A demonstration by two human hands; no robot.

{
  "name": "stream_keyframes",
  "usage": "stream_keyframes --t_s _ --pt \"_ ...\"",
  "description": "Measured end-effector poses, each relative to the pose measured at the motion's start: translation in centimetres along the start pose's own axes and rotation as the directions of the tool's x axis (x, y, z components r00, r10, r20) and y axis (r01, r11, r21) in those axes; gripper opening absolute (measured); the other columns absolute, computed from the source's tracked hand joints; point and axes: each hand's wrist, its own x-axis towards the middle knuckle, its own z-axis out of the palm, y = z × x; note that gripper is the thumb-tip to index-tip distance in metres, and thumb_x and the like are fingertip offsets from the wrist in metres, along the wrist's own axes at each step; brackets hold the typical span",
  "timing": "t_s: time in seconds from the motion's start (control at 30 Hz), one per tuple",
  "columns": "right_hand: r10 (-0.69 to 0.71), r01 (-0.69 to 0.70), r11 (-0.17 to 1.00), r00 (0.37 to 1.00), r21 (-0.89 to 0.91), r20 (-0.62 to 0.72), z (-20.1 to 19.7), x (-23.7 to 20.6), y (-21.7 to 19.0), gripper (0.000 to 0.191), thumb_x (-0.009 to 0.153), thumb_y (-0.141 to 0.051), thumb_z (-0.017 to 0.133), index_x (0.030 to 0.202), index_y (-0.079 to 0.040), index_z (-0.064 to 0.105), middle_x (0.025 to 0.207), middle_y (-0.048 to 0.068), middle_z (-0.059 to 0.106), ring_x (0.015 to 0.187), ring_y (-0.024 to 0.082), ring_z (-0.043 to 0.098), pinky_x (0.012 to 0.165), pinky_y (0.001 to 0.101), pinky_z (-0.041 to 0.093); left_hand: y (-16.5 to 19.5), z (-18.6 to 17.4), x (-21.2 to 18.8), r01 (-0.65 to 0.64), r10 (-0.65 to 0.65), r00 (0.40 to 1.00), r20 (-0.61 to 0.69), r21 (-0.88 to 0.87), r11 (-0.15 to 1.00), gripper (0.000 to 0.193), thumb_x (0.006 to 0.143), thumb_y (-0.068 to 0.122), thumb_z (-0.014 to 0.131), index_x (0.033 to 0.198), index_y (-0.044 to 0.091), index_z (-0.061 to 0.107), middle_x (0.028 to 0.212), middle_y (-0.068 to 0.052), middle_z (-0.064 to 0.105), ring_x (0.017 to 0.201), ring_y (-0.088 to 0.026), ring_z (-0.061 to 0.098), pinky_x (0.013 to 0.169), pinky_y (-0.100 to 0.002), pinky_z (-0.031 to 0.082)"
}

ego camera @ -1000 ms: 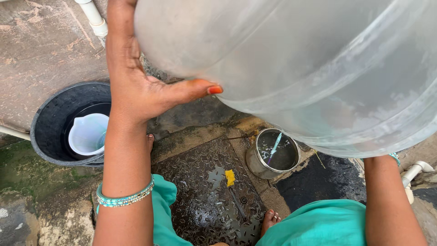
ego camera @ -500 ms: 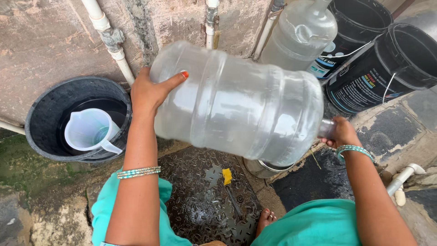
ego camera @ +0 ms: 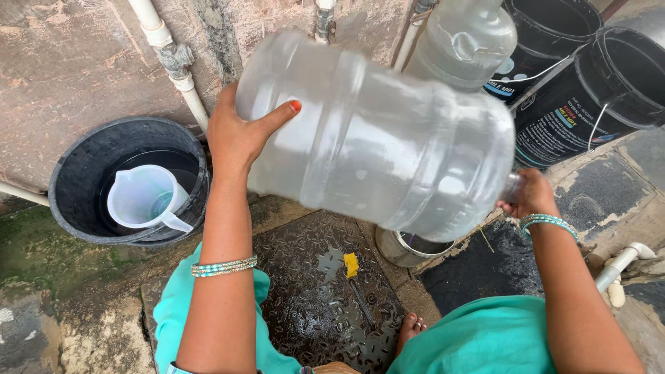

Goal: The person rinses a large transparent plastic water dispenser bottle by pouring water into it and shaking it. They then use a small glass and a toothbrush to scrub the inside of the bottle's neck and pour out the rinse water.

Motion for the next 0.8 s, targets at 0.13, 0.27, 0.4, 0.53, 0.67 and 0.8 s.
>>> stream_keyframes --t_s 0.13,0.27,0.4,0.53,0.67,0.8 --pt "0.042 -0.045 0.996 0.998 -0.076 -0.045 0.2 -0.2 0.4 0.040 0.104 -0.034 0.036 0.118 0.002 0.049 0.082 0.020 0.062 0.053 0.020 0.054 0.045 0.0267 0.043 0.2 -0.9 -0.4 0.122 -0.126 0.992 0.001 0.252 0.960 0.094 0.062 0.065 0.094 0.118 -0.006 0.067 0.109 -0.026 0.072 0.104 -0.037 0.070 0.092 -0.045 0.053" --pt "-0.214 0.234 0.965 0.963 0.118 -0.162 -1.3 -1.9 -1.2 0.035 0.107 -0.032 0.042 0.118 0.000 0.052 0.084 0.011 0.063 0.053 0.012 0.055 0.045 0.0258 0.046 2.0 -2.2 -0.5 -0.007 0.007 1.000 -0.020 0.031 1.000 0.095 0.062 0.057 0.095 0.128 -0.003 0.062 0.115 -0.021 0.073 0.107 -0.031 0.073 0.096 -0.042 0.057" --pt "-0.796 0.724 0.390 0.576 0.569 -0.188 -4.5 -4.7 -3.9 0.032 0.111 -0.028 0.041 0.122 -0.002 0.056 0.125 0.016 0.064 0.117 0.025 0.070 0.106 0.0404 0.061 4.1 -5.0 0.1 -0.402 0.438 0.899 -0.019 -0.435 0.806 0.104 0.075 0.024 0.103 0.154 0.001 0.039 0.146 -0.018 0.061 0.138 -0.030 0.062 0.118 -0.043 0.050" --pt "-0.877 0.800 0.254 0.428 0.544 -0.220 -7.3 -7.9 -5.4 0.052 0.111 -0.039 0.038 0.142 -0.002 0.056 0.141 0.017 0.062 0.128 0.029 0.060 0.114 0.0447 0.053 4.9 -8.1 0.9 -0.364 0.591 0.800 0.104 -0.700 0.615 0.114 0.073 0.010 0.100 0.161 0.006 0.028 0.148 -0.014 0.055 0.141 -0.027 0.057 0.123 -0.042 0.052" --pt "-0.726 0.800 0.485 0.594 0.354 -0.348 -6.9 -8.9 -6.0 0.037 0.114 -0.036 0.046 0.123 -0.001 0.055 0.121 0.013 0.065 0.106 0.025 0.073 0.084 0.0409 0.063 3.1 -7.3 0.9 -0.306 0.450 0.866 0.218 -0.481 0.821 0.108 0.070 0.016 0.099 0.157 -0.001 0.038 0.150 -0.018 0.058 0.142 -0.030 0.056 0.121 -0.041 0.047" --pt "-0.419 0.446 0.891 0.880 0.082 -0.224 -4.6 -9.1 -5.7 0.043 0.104 -0.044 0.049 0.108 -0.002 0.053 0.078 0.017 0.062 0.047 0.018 0.058 0.038 0.0261 0.044 -0.6 -4.9 1.3 0.195 -0.130 0.915 0.381 -0.137 0.971 0.104 0.060 0.044 0.092 0.144 -0.001 0.049 0.129 -0.020 0.069 0.115 -0.031 0.071 0.099 -0.043 0.057"
